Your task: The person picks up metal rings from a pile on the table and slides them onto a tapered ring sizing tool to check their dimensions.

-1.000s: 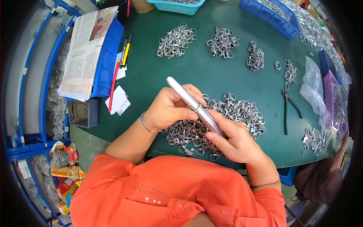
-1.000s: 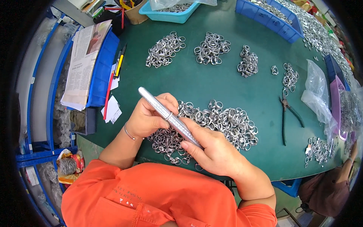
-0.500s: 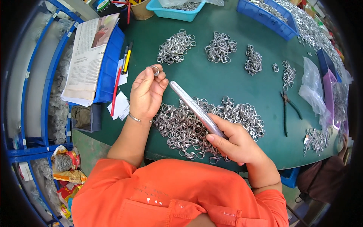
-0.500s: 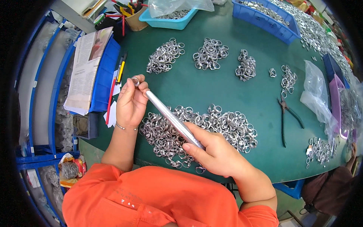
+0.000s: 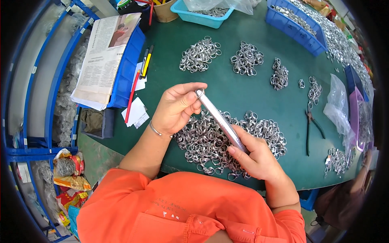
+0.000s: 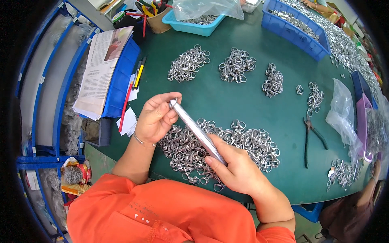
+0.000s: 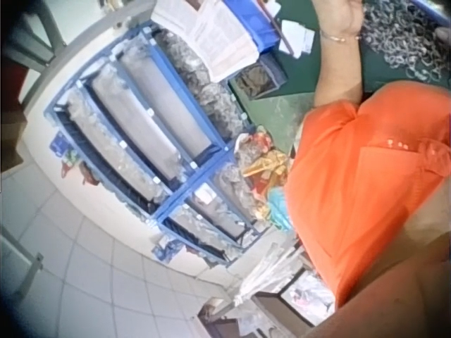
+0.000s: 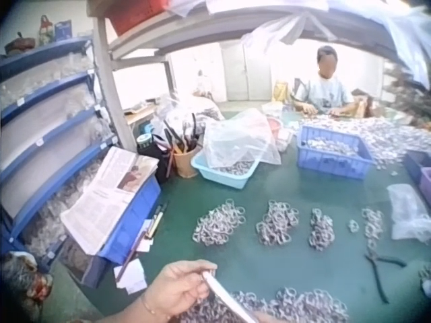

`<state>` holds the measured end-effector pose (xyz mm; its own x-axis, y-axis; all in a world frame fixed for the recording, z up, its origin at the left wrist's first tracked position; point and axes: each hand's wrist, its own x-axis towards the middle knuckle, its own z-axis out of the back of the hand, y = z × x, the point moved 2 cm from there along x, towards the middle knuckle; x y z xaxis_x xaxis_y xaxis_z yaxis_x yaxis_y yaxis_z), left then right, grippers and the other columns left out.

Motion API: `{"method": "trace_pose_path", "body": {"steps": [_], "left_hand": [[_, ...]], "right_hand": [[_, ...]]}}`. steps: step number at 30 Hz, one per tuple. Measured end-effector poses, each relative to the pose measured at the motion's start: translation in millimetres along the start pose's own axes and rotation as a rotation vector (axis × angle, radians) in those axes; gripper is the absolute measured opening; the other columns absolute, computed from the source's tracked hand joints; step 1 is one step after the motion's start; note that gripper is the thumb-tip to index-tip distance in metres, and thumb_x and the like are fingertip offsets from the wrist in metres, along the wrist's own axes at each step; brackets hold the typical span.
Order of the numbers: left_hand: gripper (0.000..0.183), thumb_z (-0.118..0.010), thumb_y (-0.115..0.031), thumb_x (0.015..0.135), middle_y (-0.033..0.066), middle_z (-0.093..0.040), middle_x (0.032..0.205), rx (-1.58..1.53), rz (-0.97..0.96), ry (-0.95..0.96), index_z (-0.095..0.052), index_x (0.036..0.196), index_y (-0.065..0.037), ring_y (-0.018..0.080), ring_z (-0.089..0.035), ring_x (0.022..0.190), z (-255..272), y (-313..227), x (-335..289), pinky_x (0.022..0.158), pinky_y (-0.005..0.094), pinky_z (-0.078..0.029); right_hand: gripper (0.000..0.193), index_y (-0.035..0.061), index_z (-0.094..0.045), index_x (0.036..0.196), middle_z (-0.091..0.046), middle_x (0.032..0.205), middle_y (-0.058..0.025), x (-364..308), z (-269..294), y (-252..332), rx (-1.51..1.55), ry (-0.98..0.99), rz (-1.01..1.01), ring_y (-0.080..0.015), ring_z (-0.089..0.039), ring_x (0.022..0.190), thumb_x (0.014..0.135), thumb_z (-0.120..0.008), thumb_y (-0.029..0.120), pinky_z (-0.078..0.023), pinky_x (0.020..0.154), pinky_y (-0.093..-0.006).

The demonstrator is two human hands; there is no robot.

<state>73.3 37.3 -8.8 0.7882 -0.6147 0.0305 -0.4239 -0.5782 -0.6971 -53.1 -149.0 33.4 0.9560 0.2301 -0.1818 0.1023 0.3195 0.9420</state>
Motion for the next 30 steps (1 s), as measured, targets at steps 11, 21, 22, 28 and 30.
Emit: {"method": "trace_pose_path", "body": {"steps": [11,21,22,28,30], "left_hand": [[0.024,-0.07,-0.002,0.069,0.0138,-0.057,0.09,0.212,0.13,0.169,-0.064,0.091,0.004,0.0156,-0.058,0.068,-20.2,25.6,-5.6,0.06,0.0238,-0.049],[0.032,-0.077,-0.005,0.065,0.0106,-0.055,0.093,0.403,0.032,0.239,-0.064,0.093,0.002,0.0141,-0.055,0.08,-19.4,21.6,-5.3,0.07,0.0234,-0.047],[0.03,-0.077,-0.005,0.065,0.0104,-0.055,0.093,0.424,0.03,0.232,-0.064,0.091,0.002,0.0142,-0.055,0.08,-20.3,20.3,-5.7,0.07,0.0237,-0.046],[0.028,-0.076,-0.005,0.065,0.0103,-0.055,0.093,0.485,0.021,0.216,-0.062,0.088,0.002,0.0137,-0.054,0.08,-22.4,19.6,-5.1,0.07,0.0236,-0.045],[0.028,-0.076,-0.005,0.065,0.0103,-0.054,0.093,0.521,0.005,0.22,-0.062,0.088,0.002,0.0135,-0.054,0.08,-23.7,20.3,-4.9,0.07,0.0234,-0.045]], "right_hand": [[0.045,0.0046,-0.042,0.127,-0.061,0.094,-0.0191,-1.5,-0.9,-2.0,-0.018,-0.027,0.175,-0.0318,-0.063,0.079,0.085,-0.057,0.012,-0.05,0.072,-0.0344],[0.048,0.0039,-0.04,0.128,-0.06,0.096,-0.0206,-2.9,-4.3,-4.1,-0.175,-0.088,0.242,-0.0358,-0.061,0.084,0.085,-0.057,0.012,-0.05,0.072,-0.0377],[0.048,0.0039,-0.04,0.128,-0.06,0.096,-0.0206,-3.0,-4.2,-4.0,-0.175,-0.088,0.24,-0.0358,-0.061,0.084,0.085,-0.057,0.012,-0.05,0.072,-0.0377],[0.047,0.0045,-0.04,0.128,-0.059,0.091,-0.02,-2.2,-5.7,-5.5,-0.187,-0.092,0.216,-0.0362,-0.06,0.081,0.084,-0.057,0.011,-0.049,0.07,-0.0394],[0.045,0.0043,-0.04,0.127,-0.06,0.092,-0.02,-1.3,-4.5,-3.3,-0.155,-0.08,0.206,-0.0364,-0.06,0.081,0.085,-0.056,0.011,-0.049,0.071,-0.0385]]}}
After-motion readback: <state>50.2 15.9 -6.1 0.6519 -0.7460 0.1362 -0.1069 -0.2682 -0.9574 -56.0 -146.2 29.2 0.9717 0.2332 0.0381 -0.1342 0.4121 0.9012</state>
